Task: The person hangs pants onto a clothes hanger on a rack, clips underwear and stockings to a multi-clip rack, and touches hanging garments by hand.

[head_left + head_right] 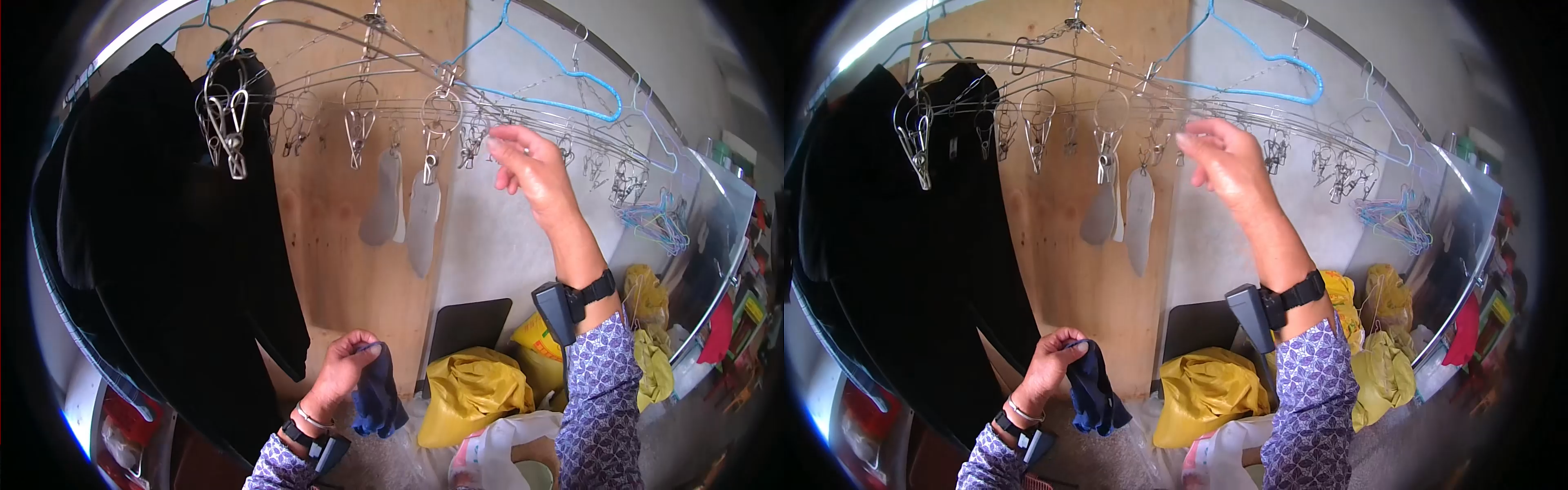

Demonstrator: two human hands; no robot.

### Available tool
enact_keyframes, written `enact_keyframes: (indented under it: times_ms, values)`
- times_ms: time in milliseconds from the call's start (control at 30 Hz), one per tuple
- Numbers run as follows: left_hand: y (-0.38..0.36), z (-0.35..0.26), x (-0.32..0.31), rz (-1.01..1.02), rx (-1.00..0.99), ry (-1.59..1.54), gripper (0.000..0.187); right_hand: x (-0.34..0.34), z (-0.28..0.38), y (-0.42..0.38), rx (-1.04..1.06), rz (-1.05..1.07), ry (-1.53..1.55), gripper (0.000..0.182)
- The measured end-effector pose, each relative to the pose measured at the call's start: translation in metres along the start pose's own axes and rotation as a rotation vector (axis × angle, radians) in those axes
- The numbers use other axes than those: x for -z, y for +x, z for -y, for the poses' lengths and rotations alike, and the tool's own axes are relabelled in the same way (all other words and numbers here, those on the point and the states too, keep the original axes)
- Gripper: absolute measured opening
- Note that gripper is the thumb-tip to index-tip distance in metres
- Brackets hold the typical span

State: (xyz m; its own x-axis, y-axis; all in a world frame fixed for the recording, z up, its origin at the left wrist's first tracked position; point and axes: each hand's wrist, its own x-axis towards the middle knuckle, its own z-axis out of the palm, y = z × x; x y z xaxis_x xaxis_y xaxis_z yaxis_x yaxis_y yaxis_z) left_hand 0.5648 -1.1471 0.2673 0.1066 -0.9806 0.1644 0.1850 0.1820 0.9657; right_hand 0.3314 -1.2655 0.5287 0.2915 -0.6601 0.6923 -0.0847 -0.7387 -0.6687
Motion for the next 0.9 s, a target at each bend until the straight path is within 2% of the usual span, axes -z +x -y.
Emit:
enact_keyframes:
  times_ms: [233,533,900]
  values:
    - [0.012,-0.012,0.008,0.002,-0.024,0.055,0.001,-0.013,-0.003,0.010,0.048,0.102,0.257,0.028]
    - [0.056,-0.040,-0.007,0.090,-0.096,-0.047,0.005,-0.030,-0.017,0.001,0.087,0.195,0.218,0.012]
    - [0.092,-0.117,-0.032,0.392,-0.166,-0.194,0.010,-0.041,-0.029,0.004,0.126,0.305,0.360,0.016]
